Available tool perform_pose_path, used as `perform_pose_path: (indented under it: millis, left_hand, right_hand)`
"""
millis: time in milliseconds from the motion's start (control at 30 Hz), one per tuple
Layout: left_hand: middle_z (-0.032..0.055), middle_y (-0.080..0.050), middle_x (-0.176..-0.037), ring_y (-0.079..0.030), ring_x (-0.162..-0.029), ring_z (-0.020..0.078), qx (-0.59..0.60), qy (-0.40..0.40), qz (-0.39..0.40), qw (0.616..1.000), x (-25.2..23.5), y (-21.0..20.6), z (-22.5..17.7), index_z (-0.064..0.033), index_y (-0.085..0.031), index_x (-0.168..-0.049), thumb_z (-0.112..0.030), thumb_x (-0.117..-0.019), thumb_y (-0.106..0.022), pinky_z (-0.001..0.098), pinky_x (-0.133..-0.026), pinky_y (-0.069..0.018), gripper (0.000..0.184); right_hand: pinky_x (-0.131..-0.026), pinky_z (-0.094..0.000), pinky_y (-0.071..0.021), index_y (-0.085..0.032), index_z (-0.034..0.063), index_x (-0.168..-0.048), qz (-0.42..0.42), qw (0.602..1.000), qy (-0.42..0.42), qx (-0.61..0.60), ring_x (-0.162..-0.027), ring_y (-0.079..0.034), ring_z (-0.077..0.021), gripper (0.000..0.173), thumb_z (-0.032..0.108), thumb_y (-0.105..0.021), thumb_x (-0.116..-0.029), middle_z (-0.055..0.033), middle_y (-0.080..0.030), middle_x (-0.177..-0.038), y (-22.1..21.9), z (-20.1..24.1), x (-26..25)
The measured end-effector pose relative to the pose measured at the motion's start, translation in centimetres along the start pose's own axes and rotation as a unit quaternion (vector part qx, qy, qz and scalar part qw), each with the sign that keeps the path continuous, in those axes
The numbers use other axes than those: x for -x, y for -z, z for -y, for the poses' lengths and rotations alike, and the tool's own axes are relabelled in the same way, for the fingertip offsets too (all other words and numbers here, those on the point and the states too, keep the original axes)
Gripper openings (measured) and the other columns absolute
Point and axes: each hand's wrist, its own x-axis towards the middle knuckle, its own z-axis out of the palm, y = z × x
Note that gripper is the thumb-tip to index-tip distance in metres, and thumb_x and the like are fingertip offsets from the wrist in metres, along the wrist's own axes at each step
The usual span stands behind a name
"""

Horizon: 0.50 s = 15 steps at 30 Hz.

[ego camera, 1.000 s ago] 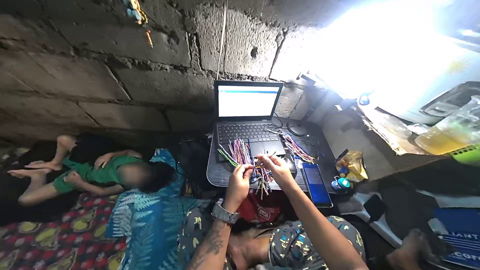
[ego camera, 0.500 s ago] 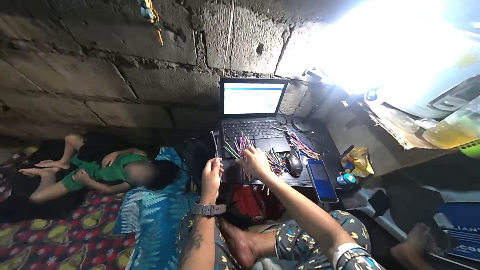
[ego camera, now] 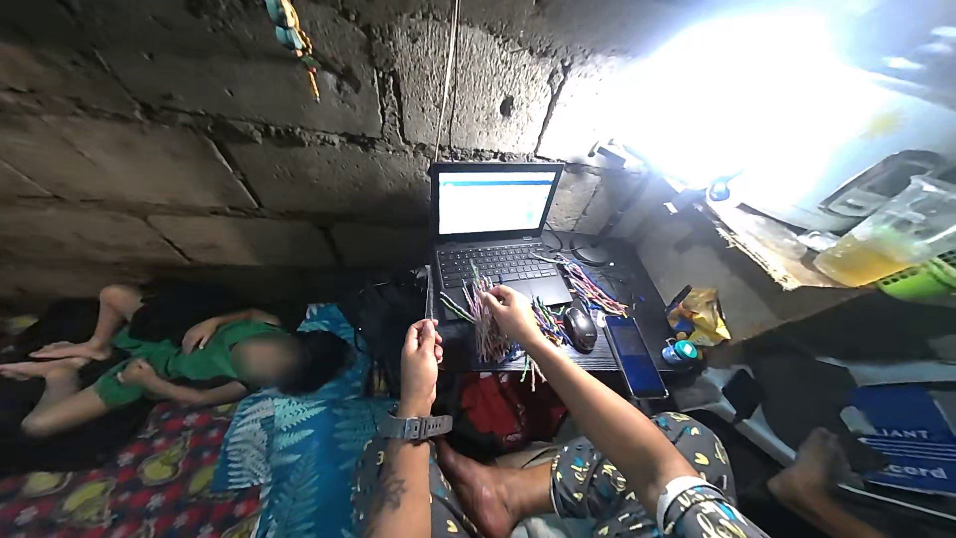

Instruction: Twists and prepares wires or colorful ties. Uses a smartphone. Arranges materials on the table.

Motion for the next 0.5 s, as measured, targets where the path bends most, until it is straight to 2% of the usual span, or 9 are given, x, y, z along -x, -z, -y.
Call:
perform_pose_path:
  millis: [133, 233, 300, 333, 400, 500]
  left_hand:
    - [-0.0001, -0.055, -0.085, -0.051, -0.065, 0.0033, -0.030, 0.016, 0.025, 0.999, 0.1, 0.1, 0.2, 0.0002, -0.062, -0.122, -0.012, -0.1095, -0.042, 0.0161, -0.059, -0.0434, 0.026]
    - [0.0023, -0.059, -0.096, -0.055, -0.074, 0.0060, -0.015, 0.037, 0.036, 0.999, 0.2, -0.2, 0.0, -0.0004, -0.062, -0.127, -0.009, -0.1082, -0.043, 0.0188, -0.064, -0.0454, 0.028]
    - [0.0034, -0.061, -0.104, -0.056, -0.078, 0.0070, 0.004, 0.050, 0.044, 0.998, 0.2, -0.5, -0.2, -0.0015, -0.062, -0.130, -0.008, -0.1077, -0.044, 0.0197, -0.066, -0.0447, 0.030]
    - [0.0032, -0.062, -0.106, -0.056, -0.077, 0.0063, 0.017, 0.052, 0.048, 0.997, 0.2, -0.6, -0.1, -0.0022, -0.061, -0.131, -0.009, -0.1075, -0.044, 0.0189, -0.064, -0.0443, 0.030]
    - [0.0026, -0.063, -0.101, -0.055, -0.068, 0.0048, 0.057, 0.052, 0.049, 0.996, 0.2, -0.9, -0.1, -0.0036, -0.060, -0.131, -0.008, -0.1072, -0.047, 0.0169, -0.057, -0.0435, 0.028]
    - [0.0019, -0.064, -0.094, -0.049, -0.055, 0.0024, 0.124, 0.061, 0.044, 0.989, 0.2, -1.4, 0.1, -0.0057, -0.057, -0.128, -0.005, -0.1069, -0.047, 0.0146, -0.048, -0.0399, 0.024]
  right_hand:
    - [-0.083, -0.0397, -0.0515, -0.068, -0.0003, -0.113, -0.077, 0.985, 0.015, -0.151, -0.087, -0.064, -0.0182, 0.028, 0.024, -0.055, -0.1061, -0.0120, -0.070, -0.099, 0.7, -1.2, -0.5]
    - [-0.067, -0.0295, -0.0489, -0.061, -0.0023, -0.115, -0.124, 0.965, 0.031, -0.229, -0.068, -0.058, -0.0102, 0.027, 0.021, -0.050, -0.1086, -0.0081, -0.069, -0.090, 1.3, -1.9, -0.6]
    - [-0.060, -0.0252, -0.0481, -0.056, -0.0014, -0.118, -0.136, 0.950, 0.034, -0.277, -0.061, -0.057, -0.0074, 0.026, 0.020, -0.044, -0.1104, -0.0065, -0.070, -0.088, 1.7, -2.0, -0.5]
    - [-0.060, -0.0248, -0.0498, -0.054, -0.0013, -0.119, -0.141, 0.943, 0.035, -0.301, -0.061, -0.059, -0.0075, 0.024, 0.019, -0.042, -0.1108, -0.0070, -0.071, -0.088, 1.9, -2.1, -0.5]
    - [-0.068, -0.0283, -0.0573, -0.050, -0.0022, -0.122, -0.144, 0.928, 0.037, -0.342, -0.068, -0.067, -0.0118, 0.022, 0.015, -0.041, -0.1108, -0.0099, -0.071, -0.089, 2.2, -2.2, -0.4]
    - [-0.077, -0.0330, -0.0607, -0.044, -0.0045, -0.135, -0.147, 0.917, 0.046, -0.369, -0.079, -0.071, -0.0171, 0.029, 0.006, -0.045, -0.1079, -0.0149, -0.069, -0.098, 2.2, -2.5, -0.4]
